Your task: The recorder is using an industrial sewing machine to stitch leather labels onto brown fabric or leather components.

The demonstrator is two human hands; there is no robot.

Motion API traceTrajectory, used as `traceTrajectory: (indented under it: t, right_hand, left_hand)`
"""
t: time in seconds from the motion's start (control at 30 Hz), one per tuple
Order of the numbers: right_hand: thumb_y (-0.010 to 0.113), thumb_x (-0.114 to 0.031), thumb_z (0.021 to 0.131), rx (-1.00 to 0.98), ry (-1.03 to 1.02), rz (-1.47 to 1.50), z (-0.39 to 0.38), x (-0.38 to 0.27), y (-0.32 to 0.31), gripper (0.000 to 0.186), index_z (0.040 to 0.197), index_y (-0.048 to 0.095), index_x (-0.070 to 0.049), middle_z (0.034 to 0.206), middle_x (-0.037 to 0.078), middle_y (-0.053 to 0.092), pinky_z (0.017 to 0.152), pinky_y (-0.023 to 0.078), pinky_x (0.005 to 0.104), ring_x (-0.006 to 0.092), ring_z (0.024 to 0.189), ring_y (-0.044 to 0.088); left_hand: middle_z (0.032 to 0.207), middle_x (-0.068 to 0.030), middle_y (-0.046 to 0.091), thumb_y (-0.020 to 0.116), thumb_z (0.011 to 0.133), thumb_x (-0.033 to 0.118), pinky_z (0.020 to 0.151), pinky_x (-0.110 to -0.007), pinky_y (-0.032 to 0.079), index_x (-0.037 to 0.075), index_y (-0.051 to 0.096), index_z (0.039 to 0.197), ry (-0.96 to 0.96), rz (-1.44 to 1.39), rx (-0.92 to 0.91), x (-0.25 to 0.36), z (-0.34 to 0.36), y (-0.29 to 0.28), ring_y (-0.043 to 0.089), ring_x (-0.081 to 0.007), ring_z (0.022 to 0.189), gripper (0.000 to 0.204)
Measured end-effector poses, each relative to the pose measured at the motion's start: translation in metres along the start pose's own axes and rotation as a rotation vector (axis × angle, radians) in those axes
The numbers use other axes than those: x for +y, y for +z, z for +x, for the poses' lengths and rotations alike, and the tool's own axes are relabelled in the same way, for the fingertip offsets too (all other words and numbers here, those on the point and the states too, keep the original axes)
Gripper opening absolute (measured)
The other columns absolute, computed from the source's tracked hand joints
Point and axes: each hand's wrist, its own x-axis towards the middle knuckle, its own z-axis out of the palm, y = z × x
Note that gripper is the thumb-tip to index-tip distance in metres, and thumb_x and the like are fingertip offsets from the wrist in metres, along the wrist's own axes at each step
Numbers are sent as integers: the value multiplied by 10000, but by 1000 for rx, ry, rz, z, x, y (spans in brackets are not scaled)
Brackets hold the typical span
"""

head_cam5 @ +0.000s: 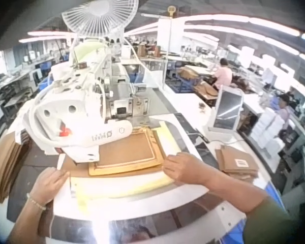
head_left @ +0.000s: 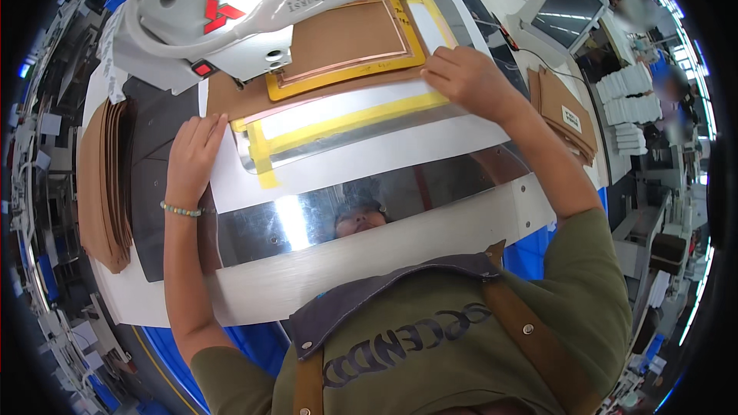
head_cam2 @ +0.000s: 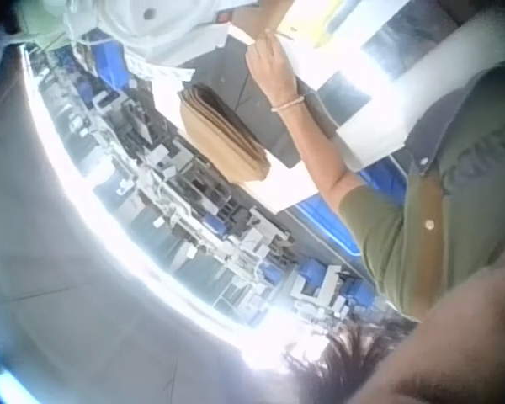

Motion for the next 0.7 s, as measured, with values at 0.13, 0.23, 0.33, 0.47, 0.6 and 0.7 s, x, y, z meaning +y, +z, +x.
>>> traceTrajectory:
  t: [0.13, 0.23, 0.33, 0.47, 0.6, 0.7]
  right_hand:
    - [737, -76, 832, -125, 99, -123, -46, 38, 12, 185, 1014, 740, -48, 998, 27, 680, 754, 562, 346, 208, 987, 672]
    - [716, -62, 841, 2, 171, -54, -60, 35, 17, 231, 1068, 752, -40, 1066, 26, 706, 792, 579, 339, 219, 1015, 680]
    - [727, -187, 943, -5, 318, -9, -62, 12, 19, 367, 1278, 720, -35, 1354, 61, 677, 1031, 527, 388, 244, 1285, 613]
    - [616, -438, 1076, -65, 567, 64, -75, -11, 20, 558, 1475, 610, -47, 1611, 124, 498, 1237, 332, 535, 323, 1529, 399]
    - [470, -569, 1118, -155, 663, 153, -83, -17, 28, 682, 1573, 530, -64, 1718, 147, 376, 1291, 207, 606, 355, 1616, 261]
    - [460, -606, 1110, -171, 637, 165, -80, -21, 31, 724, 1604, 505, -79, 1747, 138, 340, 1310, 162, 595, 348, 1637, 230]
  left_hand:
    - [1088, -103, 688, 699, 831, 9, 851, -395, 548, -6, 723, 1246, 36, -29, -33, 11, 38, 15, 657, -274, 971, 416]
    - [1067, -91, 681, 702, 853, 3, 856, -391, 550, 6, 729, 1264, 4, -23, -60, 19, 41, 15, 660, -274, 979, 412]
    - [1111, -76, 689, 701, 871, -7, 861, -386, 553, 21, 738, 1280, -68, -52, -18, 28, 32, 13, 664, -272, 996, 412]
    - [1484, -139, 626, 624, 1051, 149, 1179, -486, 437, 70, 636, 1488, -244, -105, -89, 53, 34, 10, 549, -379, 1404, 445]
    - [1647, -127, 515, 606, 1069, 219, 1288, -516, 303, 91, 573, 1563, -274, -153, -184, 60, 36, 12, 392, -412, 1561, 512]
    - [1658, -129, 504, 601, 1074, 223, 1289, -515, 300, 81, 556, 1575, -290, -156, -212, 58, 31, 14, 370, -423, 1572, 522]
